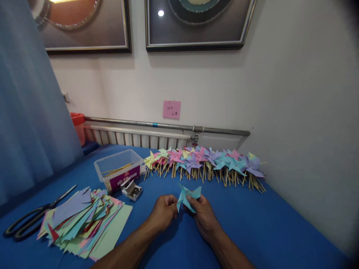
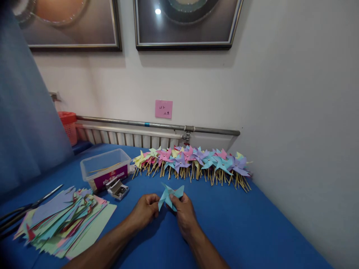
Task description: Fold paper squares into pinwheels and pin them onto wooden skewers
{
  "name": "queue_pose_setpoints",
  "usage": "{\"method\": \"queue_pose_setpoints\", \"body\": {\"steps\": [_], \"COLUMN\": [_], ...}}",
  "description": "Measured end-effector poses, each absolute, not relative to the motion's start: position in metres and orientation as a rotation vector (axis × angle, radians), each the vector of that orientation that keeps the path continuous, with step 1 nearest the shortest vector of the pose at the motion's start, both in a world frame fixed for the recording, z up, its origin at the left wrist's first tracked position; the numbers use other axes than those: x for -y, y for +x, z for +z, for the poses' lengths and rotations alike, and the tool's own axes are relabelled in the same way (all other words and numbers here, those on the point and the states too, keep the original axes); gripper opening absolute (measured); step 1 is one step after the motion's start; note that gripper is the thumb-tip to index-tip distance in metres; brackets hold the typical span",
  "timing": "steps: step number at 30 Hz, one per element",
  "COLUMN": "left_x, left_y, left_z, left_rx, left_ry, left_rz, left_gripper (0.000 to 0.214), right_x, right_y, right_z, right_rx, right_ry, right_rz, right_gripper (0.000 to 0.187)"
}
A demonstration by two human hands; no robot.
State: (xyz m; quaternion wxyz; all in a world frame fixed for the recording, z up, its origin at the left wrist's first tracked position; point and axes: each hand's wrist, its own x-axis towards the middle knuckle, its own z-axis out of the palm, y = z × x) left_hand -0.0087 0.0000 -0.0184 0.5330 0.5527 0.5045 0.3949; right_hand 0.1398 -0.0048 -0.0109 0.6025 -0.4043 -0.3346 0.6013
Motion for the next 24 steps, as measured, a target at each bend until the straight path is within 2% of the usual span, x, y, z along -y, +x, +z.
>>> {"method": "queue_pose_setpoints", "body": {"steps": [16, 24], "left_x": [0.0003, 0.0014], "left_y": [-0.0078, -0.0074], "left_z": [-0.0174, -0.018], "left_rx": [-1.183, -1.164], "left_ry": [1.29, 1.309], "left_rz": [0.955, 0.992], "left_gripper": [0.023, 0.02], "right_x": [0.0043, 0.0046], "right_y": [0.1411, 0.1409], "right_z": [-0.0108, -0.009], "right_rx": [0.778, 0.802], "right_ry": [-0.897, -0.884], "right_rz": [1.431, 1.452], "right_gripper": [0.038, 0.037]}}
